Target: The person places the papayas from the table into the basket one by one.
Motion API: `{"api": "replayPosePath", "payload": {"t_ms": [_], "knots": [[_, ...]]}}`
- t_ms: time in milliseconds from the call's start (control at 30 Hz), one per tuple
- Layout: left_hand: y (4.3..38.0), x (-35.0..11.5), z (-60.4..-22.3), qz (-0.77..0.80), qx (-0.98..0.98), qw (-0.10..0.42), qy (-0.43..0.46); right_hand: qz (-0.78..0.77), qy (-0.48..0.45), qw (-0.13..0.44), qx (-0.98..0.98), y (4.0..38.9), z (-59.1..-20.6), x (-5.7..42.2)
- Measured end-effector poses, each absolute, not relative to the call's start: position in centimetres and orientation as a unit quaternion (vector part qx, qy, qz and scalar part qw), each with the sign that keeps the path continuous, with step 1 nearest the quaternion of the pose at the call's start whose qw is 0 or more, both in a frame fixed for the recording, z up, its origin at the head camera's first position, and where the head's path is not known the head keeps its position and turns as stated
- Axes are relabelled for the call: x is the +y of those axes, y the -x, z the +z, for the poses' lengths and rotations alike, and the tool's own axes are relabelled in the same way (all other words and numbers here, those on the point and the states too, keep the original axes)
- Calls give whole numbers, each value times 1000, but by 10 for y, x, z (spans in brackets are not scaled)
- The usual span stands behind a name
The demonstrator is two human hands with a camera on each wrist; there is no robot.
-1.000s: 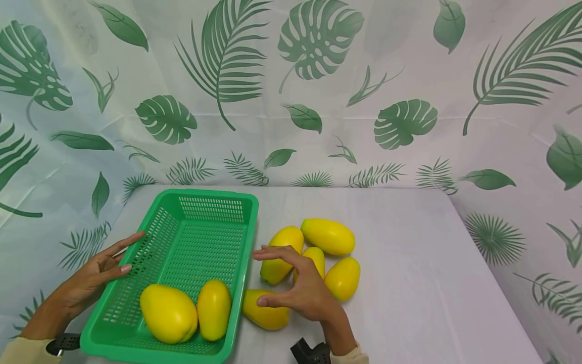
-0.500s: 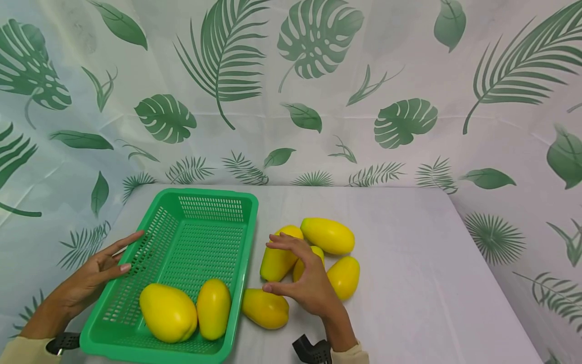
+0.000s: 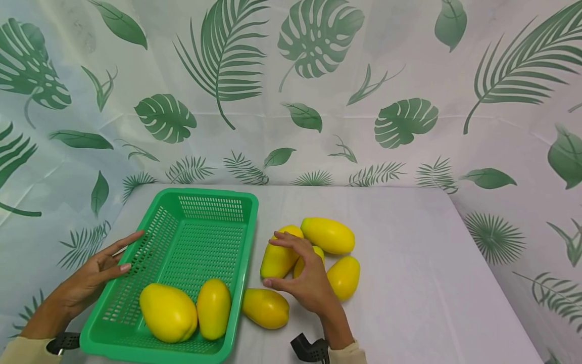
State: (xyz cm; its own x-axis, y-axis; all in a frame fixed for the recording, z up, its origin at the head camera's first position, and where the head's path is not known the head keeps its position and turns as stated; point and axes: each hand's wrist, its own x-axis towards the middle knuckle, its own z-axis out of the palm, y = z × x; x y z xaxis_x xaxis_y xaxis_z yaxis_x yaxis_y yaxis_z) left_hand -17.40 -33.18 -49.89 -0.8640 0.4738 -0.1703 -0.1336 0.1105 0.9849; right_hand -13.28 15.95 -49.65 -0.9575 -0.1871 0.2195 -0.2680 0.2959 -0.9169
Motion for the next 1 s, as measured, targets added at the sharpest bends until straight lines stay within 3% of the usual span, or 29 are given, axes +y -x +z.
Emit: {"api": "replayPosePath", "payload": {"t_ms": [400,1000], "knots": [[175,-333,-502,652,713,230,-116,593,-131,25,-794,135,-494,144],[174,-332,-502,662,702,229,-126,541,-75,55,-836,141,-498,126]]}}
